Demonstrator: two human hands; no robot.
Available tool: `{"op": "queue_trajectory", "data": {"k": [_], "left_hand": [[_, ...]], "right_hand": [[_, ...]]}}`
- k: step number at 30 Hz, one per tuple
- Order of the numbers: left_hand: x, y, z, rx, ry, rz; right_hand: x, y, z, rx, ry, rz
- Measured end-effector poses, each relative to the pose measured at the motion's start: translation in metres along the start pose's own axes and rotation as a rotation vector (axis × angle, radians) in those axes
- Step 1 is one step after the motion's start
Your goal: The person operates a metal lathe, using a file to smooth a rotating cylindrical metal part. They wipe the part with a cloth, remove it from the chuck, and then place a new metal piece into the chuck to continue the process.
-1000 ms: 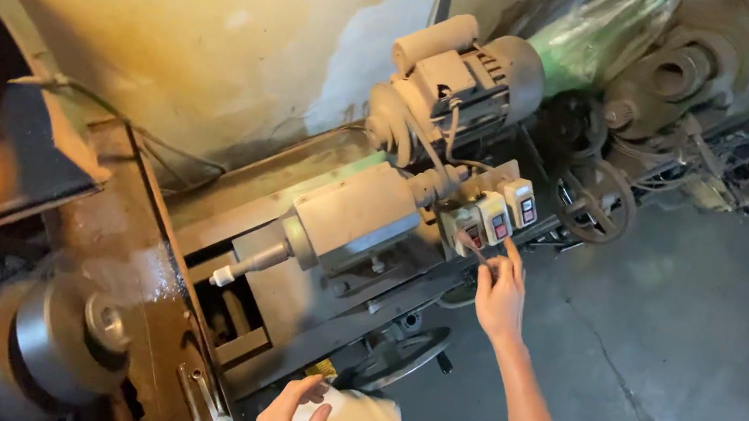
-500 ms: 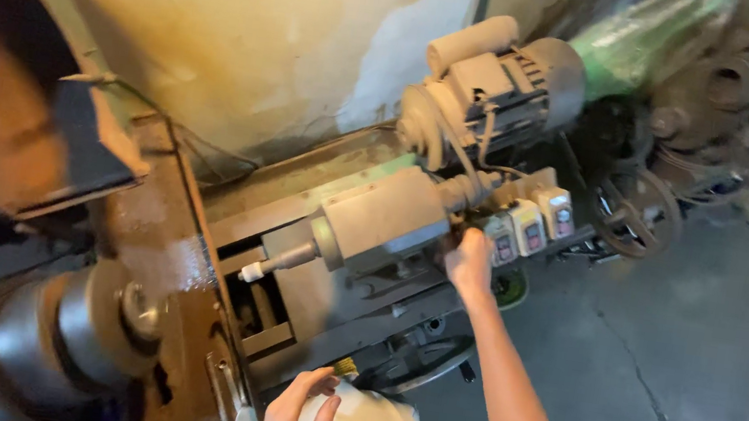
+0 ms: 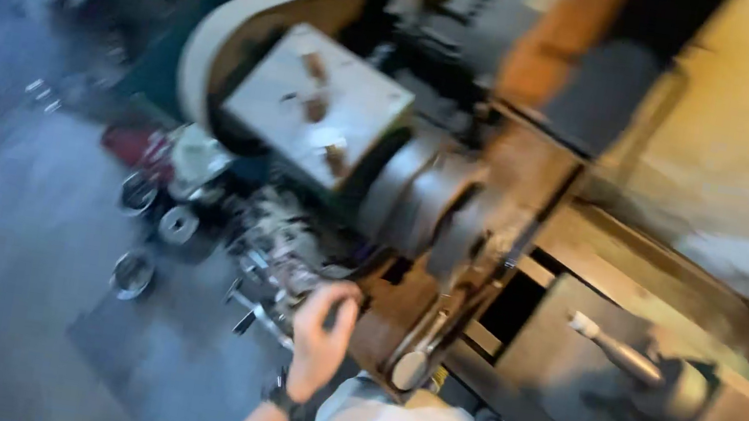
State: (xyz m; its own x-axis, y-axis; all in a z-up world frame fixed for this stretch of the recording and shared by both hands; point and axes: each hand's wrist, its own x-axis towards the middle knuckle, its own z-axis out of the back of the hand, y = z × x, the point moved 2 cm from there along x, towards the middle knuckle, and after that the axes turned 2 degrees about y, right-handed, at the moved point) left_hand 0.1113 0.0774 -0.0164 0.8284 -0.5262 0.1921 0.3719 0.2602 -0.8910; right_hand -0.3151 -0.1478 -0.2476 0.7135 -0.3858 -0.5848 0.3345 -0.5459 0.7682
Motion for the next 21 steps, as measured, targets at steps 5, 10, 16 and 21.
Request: {"op": "queue_trajectory", "data": {"k": [5,10,16,21], "left_hand": [[0.055,0.053,0.048,0.48,-0.46,-0.131],[0.079,0.131,0.039,0.79,-0.48,0.156],[0.057,0.117,0.067,0.474,-0.625,0.211],[0.024,-0.022,0.146,-0.279,-0.682,0.131]], "right_hand": [[0.019,0.162,-0.234,-0.14,0.384,0.192],[0.008,0.237,-0.302,-0.291,0.578,0.178],[0.031,0.214,-0.29,-0.269,0.62,0.175],[0.075,0.172,-0.271,-0.218,0.608,0.096]]}}
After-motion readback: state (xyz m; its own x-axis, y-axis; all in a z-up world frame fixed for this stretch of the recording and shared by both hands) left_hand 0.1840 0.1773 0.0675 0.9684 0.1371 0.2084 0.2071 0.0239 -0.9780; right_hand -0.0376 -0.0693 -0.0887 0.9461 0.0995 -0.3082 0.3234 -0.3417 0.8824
